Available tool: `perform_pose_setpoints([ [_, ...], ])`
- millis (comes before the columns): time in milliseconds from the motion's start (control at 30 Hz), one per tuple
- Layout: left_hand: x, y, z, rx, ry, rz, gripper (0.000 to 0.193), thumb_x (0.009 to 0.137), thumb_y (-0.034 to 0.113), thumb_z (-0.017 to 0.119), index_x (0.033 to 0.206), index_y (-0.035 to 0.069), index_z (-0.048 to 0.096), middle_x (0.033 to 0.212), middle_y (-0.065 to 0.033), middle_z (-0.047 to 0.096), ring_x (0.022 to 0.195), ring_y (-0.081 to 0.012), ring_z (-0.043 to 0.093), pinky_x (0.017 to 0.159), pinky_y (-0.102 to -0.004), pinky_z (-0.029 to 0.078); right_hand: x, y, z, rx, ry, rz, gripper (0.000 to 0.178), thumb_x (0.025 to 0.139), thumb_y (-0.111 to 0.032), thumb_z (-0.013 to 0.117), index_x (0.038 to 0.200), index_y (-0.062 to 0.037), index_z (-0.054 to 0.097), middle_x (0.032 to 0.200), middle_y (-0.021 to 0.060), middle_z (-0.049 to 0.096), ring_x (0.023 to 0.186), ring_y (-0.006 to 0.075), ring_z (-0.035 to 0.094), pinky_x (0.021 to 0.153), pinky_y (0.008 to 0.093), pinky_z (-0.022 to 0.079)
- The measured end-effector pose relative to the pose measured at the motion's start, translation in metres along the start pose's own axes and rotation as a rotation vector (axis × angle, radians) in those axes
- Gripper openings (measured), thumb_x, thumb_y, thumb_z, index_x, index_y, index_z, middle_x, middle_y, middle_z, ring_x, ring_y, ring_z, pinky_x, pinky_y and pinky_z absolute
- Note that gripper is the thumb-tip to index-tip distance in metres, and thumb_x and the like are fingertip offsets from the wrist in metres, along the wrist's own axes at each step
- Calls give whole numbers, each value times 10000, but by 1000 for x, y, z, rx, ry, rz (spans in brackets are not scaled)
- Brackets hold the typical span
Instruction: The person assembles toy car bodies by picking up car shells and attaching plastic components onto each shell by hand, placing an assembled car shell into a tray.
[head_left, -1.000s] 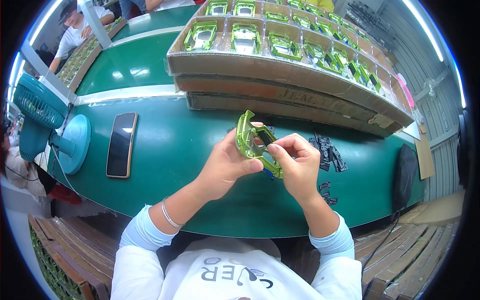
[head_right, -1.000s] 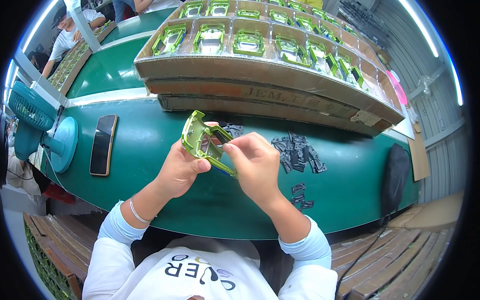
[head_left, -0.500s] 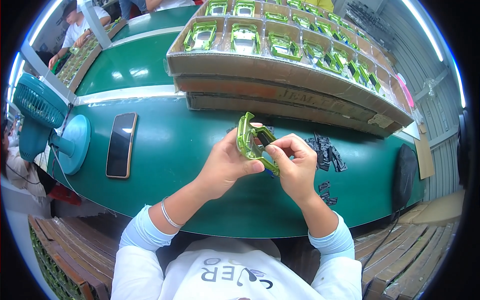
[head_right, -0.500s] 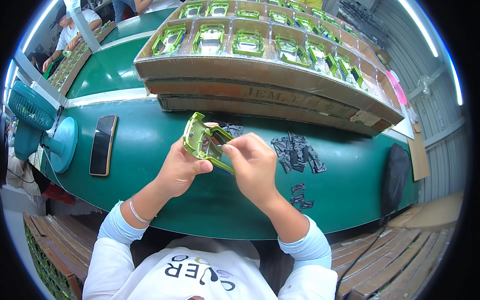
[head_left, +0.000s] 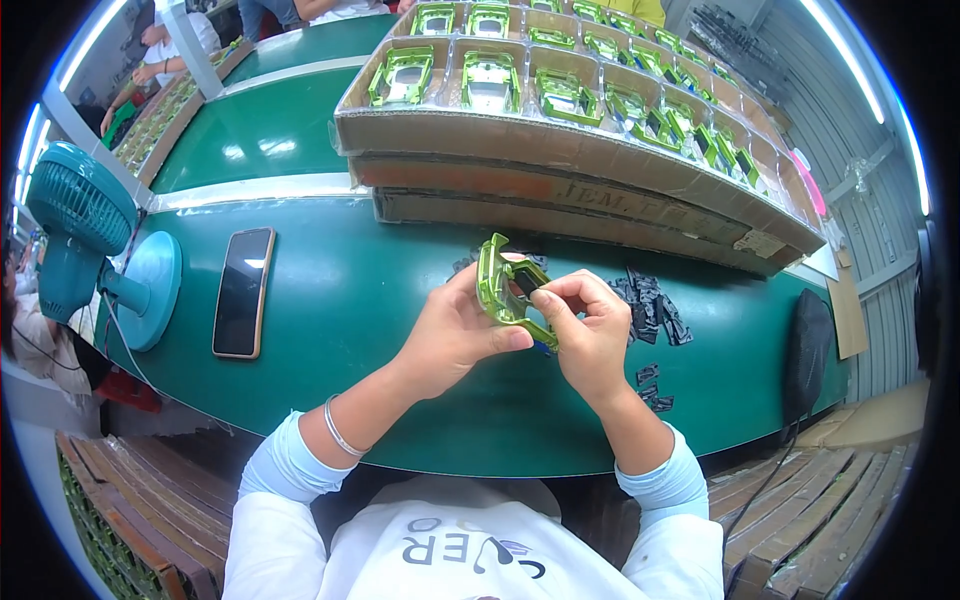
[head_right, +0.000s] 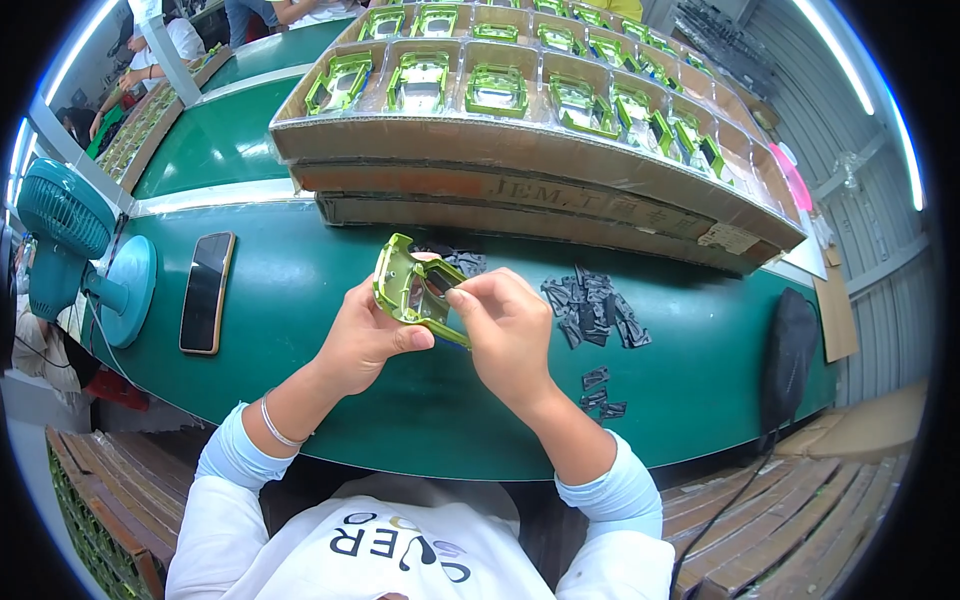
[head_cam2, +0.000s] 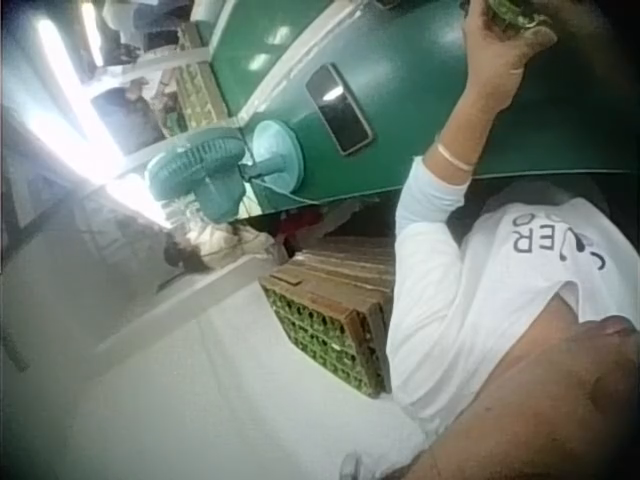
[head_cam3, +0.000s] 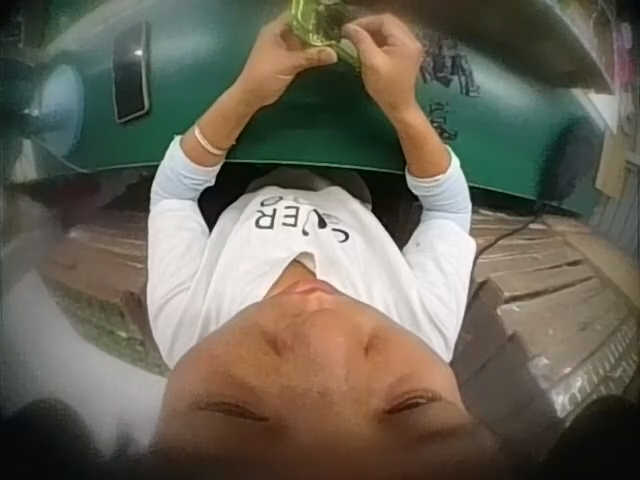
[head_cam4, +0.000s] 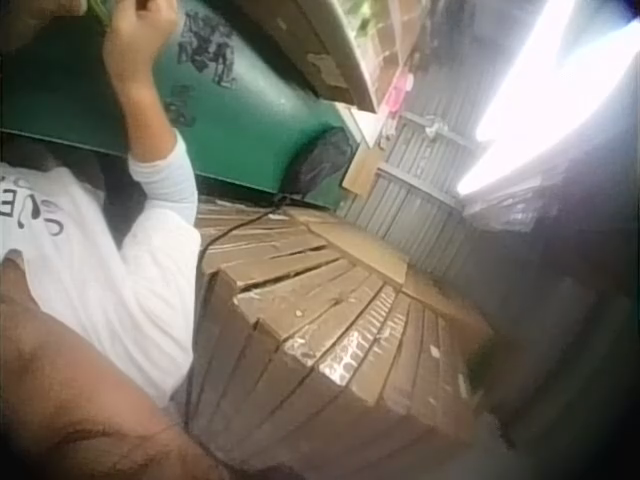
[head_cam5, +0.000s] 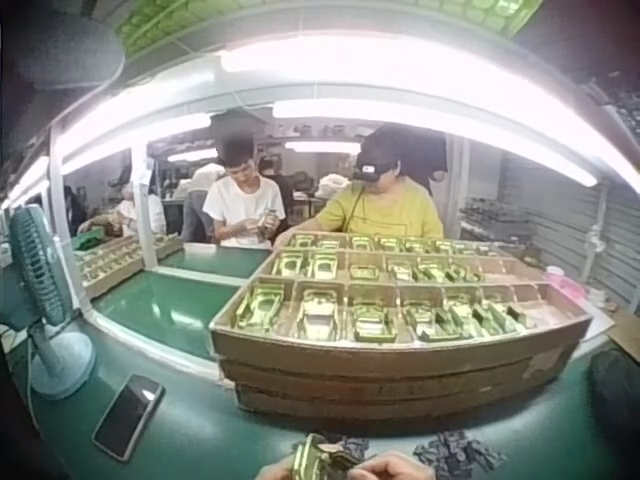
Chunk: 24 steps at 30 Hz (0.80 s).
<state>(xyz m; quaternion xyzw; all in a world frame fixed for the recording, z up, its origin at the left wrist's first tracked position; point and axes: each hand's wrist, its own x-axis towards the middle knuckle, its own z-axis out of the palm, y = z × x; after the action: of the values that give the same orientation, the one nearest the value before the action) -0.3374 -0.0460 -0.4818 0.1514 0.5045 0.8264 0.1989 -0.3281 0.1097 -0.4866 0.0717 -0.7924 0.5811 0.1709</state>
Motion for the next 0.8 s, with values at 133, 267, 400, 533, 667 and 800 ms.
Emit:
perform_pose_setpoints([
  [133, -1, -3, -1, 42, -12, -19, 600, 690, 27, 700, 1200, 18, 383, 1084, -57, 477, 1016, -146, 465, 883, -305, 400, 2, 2, -1, -51, -5, 24, 107, 714, -74, 629, 694, 24, 588, 646, 100, 582, 577, 174, 563, 545, 271, 436],
  [267, 0, -7, 1, 82, -11, -30, 614, 683, 55, 715, 1198, 9, 384, 1109, -65, 483, 1037, -150, 466, 919, -317, 374, 4, 2, -5, -152, -63, 33, 95, 723, -55, 643, 698, 28, 605, 604, 52, 595, 536, 72, 541, 490, 205, 423],
  [400, 1, -8, 0, 188, -11, -26, 618, 675, 74, 725, 1191, -6, 393, 1134, -86, 483, 1061, -159, 464, 940, -324, 357, 7, 0, -8, -344, -86, -87, 114, 709, -74, 651, 681, 26, 605, 552, 75, 586, 482, 102, 548, 466, 218, 430],
  [533, 1, -10, 0, 256, -43, 26, 615, 678, 77, 722, 1191, -15, 396, 1138, -98, 486, 1063, -168, 471, 944, -329, 356, 7, -9, -10, -363, -110, 6, 160, 694, -142, 647, 664, -5, 571, 584, 119, 576, 519, 259, 566, 502, 322, 445],
  [667, -2, -8, -1, 329, -47, 37, 640, 684, 101, 720, 1212, -22, 381, 1145, -108, 483, 1065, -183, 480, 947, -335, 358, 11, -6, -11, -450, -114, -202, 127, 706, -107, 626, 770, -13, 570, 672, 115, 568, 620, 272, 560, 570, 348, 443],
  [800, -7, -4, 2, 422, -42, 85, 627, 689, 136, 720, 1206, -24, 402, 1089, -114, 474, 1040, -197, 501, 926, -339, 384, 4, -9, -12, -334, -228, -239, 110, 720, -31, 592, 812, 21, 565, 726, 130, 563, 668, 272, 566, 597, 316, 449],
])
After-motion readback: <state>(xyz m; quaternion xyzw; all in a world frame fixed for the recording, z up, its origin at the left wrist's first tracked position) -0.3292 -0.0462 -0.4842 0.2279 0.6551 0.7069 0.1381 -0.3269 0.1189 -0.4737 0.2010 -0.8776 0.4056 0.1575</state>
